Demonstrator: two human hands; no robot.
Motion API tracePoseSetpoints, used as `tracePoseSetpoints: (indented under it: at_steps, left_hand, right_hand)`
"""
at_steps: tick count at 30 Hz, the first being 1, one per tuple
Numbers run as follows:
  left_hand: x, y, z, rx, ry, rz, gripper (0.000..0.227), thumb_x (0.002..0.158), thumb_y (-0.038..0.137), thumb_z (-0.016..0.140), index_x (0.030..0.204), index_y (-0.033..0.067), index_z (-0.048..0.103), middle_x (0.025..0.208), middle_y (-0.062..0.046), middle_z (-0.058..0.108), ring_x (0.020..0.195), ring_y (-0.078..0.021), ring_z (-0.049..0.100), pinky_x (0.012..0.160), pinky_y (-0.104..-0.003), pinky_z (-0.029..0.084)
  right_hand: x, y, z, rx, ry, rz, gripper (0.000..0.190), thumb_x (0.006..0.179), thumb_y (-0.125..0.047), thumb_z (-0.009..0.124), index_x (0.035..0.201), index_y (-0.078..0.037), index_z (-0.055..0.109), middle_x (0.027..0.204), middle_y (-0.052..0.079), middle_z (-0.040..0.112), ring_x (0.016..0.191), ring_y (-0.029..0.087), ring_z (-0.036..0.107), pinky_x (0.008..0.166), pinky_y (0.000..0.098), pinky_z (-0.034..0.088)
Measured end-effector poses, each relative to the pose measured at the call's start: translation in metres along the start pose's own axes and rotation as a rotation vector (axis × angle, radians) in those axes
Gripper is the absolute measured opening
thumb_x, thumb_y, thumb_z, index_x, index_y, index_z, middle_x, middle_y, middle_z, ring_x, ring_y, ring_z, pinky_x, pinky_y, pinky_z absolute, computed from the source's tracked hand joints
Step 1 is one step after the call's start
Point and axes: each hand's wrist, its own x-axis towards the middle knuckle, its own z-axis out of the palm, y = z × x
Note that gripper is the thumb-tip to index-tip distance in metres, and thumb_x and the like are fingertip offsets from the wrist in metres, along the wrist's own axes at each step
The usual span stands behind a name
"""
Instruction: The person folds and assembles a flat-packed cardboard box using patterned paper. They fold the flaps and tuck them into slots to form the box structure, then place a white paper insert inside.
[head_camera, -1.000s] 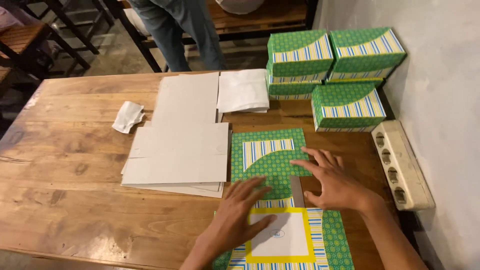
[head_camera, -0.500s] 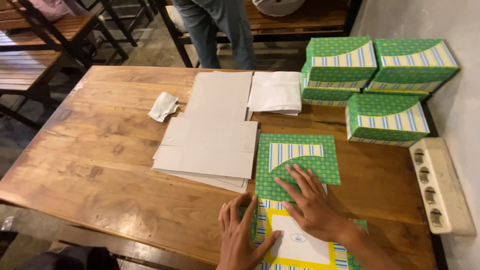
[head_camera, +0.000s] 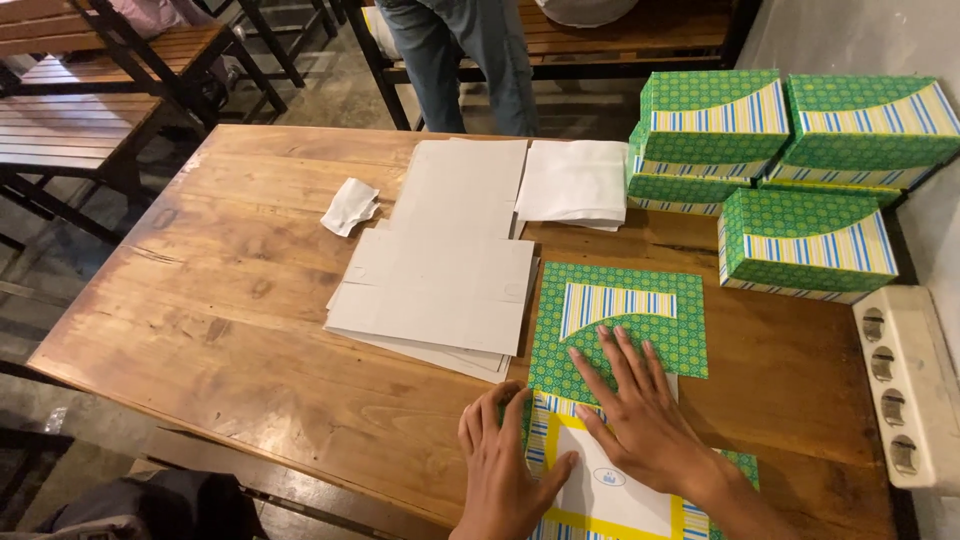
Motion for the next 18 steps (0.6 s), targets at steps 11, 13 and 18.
tracePoseSetpoints:
  at_steps: [11,13,18]
  left_hand:
    - [0.006,0.005,-0.001,-0.032,-0.023,-0.09,0.081,0.069,0.039,0.092,0.134,0.0131,0.052,0.144,-0.006,0.045,0.136,-0.031,0.035,0.115,-0.051,0.019]
    - [0.006,0.007,-0.001,-0.049,-0.043,-0.11,0.081,0.069,0.037,0.092,0.135,0.0132,0.051,0.144,-0.005,0.045,0.135,-0.0312,0.034,0.115,-0.051,0.019]
    - [0.008,0.009,0.0,-0.106,-0.054,-0.082,0.075,0.067,0.032,0.094,0.129,0.0149,0.056,0.143,-0.006,0.047,0.14,-0.0268,0.036,0.118,-0.052,0.01]
  right_hand:
    - [0.002,-0.007,-0.007,0.546,-0.001,-0.028,0.065,0.104,-0.036,0.036,0.163,-0.014,0.024,0.172,0.017,0.012,0.161,0.031,0.001,0.126,0.05,0.001]
    - [0.0,-0.008,-0.006,0.567,-0.014,-0.027,0.065,0.104,-0.035,0.037,0.164,-0.015,0.023,0.172,0.016,0.011,0.161,0.032,0.0,0.126,0.0503,-0.001]
    - [-0.002,-0.011,-0.002,0.462,0.047,-0.005,0.067,0.104,-0.046,0.035,0.163,-0.018,0.025,0.171,0.016,0.016,0.161,0.033,0.006,0.128,0.0503,0.003]
